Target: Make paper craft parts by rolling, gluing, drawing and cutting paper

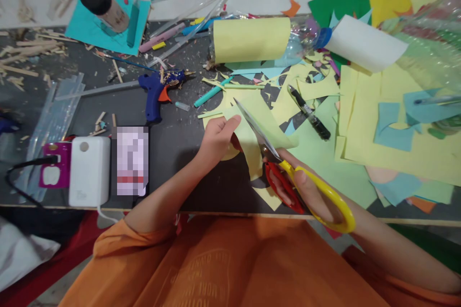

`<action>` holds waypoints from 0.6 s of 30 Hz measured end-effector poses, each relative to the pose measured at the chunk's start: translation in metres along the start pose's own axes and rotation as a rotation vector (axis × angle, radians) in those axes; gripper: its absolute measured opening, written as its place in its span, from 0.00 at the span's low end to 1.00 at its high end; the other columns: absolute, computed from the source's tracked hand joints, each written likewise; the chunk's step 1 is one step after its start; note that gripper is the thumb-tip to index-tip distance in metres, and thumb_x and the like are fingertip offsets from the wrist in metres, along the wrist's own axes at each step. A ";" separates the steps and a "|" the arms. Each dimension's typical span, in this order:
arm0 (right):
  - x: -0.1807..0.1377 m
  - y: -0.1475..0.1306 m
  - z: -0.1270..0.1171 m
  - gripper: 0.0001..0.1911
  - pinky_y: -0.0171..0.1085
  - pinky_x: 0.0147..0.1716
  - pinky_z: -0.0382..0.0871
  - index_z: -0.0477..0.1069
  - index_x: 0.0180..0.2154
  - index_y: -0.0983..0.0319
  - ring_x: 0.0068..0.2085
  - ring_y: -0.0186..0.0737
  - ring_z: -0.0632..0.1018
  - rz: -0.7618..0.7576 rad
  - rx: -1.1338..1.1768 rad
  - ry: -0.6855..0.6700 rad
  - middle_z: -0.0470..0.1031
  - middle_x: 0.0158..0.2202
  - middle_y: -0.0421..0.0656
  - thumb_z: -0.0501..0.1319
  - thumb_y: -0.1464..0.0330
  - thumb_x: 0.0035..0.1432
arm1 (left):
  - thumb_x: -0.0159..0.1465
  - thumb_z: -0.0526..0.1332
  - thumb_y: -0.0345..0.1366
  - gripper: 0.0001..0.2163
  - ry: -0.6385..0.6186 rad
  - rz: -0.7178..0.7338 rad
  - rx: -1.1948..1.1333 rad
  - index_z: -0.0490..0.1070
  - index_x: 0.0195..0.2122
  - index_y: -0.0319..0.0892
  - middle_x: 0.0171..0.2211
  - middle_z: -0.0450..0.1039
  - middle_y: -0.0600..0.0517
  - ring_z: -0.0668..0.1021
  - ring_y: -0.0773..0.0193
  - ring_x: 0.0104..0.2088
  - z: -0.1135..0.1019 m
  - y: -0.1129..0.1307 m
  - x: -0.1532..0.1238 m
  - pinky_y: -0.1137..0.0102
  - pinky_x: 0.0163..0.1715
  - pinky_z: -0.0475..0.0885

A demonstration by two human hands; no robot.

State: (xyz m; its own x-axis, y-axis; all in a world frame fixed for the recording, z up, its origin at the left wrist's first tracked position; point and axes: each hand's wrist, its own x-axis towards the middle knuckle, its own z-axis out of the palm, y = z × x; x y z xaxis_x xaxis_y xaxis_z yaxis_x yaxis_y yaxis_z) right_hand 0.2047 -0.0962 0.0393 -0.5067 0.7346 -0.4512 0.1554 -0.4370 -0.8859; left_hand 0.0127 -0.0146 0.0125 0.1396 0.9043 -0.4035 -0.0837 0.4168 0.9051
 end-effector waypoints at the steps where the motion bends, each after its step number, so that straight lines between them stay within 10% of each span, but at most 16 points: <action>1: 0.000 0.001 0.000 0.29 0.36 0.21 0.58 0.57 0.38 0.56 0.21 0.33 0.62 0.010 0.038 -0.013 0.61 0.22 0.33 0.46 0.37 0.58 | 0.62 0.59 0.36 0.21 -0.007 0.010 -0.012 0.62 0.11 0.41 0.09 0.64 0.56 0.69 0.71 0.11 0.000 -0.001 0.000 0.77 0.14 0.63; 18: 0.004 0.006 0.002 0.29 0.32 0.19 0.55 0.59 0.38 0.57 0.18 0.30 0.62 0.034 0.067 0.035 0.61 0.17 0.31 0.49 0.38 0.58 | 0.64 0.56 0.37 0.21 -0.004 -0.040 0.076 0.64 0.13 0.41 0.09 0.66 0.56 0.70 0.71 0.12 0.000 0.003 0.000 0.77 0.16 0.65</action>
State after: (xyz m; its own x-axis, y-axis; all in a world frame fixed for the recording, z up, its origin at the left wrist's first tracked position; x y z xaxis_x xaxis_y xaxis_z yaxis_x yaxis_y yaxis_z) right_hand 0.2020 -0.0969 0.0327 -0.4724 0.7357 -0.4855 0.1146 -0.4949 -0.8614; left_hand 0.0127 -0.0135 0.0149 0.1456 0.8867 -0.4389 -0.0027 0.4439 0.8961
